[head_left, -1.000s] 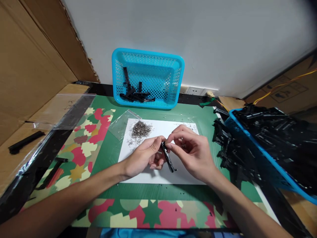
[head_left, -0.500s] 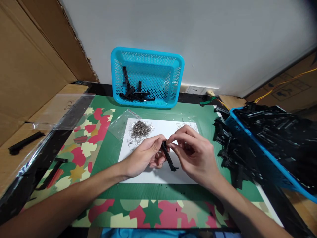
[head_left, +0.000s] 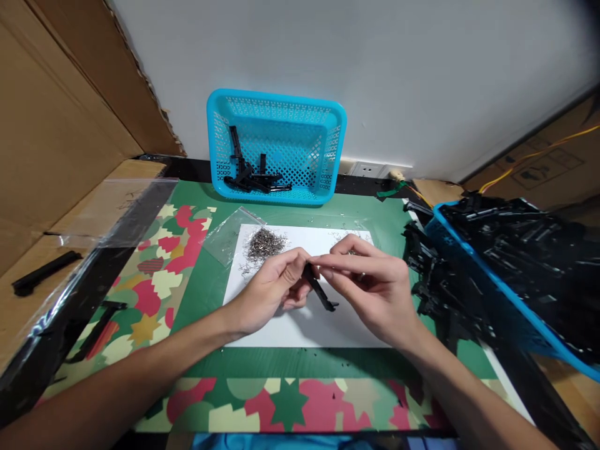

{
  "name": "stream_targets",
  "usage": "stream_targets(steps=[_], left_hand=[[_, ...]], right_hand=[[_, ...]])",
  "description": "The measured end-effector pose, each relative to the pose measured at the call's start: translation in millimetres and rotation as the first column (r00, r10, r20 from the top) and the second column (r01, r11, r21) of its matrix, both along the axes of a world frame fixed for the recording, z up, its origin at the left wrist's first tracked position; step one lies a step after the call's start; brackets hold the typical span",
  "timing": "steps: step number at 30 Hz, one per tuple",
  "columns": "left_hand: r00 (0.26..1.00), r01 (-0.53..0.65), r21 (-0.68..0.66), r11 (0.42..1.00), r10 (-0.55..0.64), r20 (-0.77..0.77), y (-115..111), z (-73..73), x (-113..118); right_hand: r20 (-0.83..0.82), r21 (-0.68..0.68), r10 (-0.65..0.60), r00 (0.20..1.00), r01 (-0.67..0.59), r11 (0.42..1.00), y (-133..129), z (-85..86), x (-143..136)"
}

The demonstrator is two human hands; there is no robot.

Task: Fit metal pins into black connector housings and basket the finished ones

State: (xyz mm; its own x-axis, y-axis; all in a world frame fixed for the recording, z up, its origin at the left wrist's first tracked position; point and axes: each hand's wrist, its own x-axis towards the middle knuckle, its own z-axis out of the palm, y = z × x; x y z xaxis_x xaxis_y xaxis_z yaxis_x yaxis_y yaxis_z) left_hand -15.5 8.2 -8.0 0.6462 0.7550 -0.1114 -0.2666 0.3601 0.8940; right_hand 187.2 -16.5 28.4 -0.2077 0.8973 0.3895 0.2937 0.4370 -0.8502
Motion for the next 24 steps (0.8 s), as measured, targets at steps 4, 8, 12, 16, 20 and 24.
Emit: stream_targets(steps=[4,8,12,16,20,24], left_hand=[[0.994,-0.106,0.101,0.989,0.105,0.014,5.0,0.6,-0.9],[0.992,-0.125,0.212,0.969,0.129,-0.008,6.9,-1.3,-1.9],[0.965,-0.129,0.449,0.884,0.216,-0.148,7.4,1.4,-6.1],[0.869,-0.065,0.803,0.592,0.429,-0.247,9.9,4.9,-12.2],[0.804,-0.050,0.936,0.349,0.570,-0.170,10.9,3.1,-14.9],[0.805,0.003,0.956,0.294,0.566,-0.176,7.7,-3.8,-13.4]], right_hand=[[0.080,0.068,-0.061,0.995,0.056,0.996,-0.1,2.8,2.1],[0.199,0.147,-0.084,0.976,0.055,0.988,1.2,1.0,2.6],[0.320,0.229,-0.080,0.944,0.005,0.973,7.0,-3.8,9.7],[0.419,0.292,-0.087,0.904,-0.043,0.956,15.2,-10.6,21.5],[0.476,0.243,-0.037,0.879,-0.091,0.966,19.0,-10.7,30.1],[0.489,0.127,0.054,0.871,-0.133,0.983,18.3,2.4,35.7]])
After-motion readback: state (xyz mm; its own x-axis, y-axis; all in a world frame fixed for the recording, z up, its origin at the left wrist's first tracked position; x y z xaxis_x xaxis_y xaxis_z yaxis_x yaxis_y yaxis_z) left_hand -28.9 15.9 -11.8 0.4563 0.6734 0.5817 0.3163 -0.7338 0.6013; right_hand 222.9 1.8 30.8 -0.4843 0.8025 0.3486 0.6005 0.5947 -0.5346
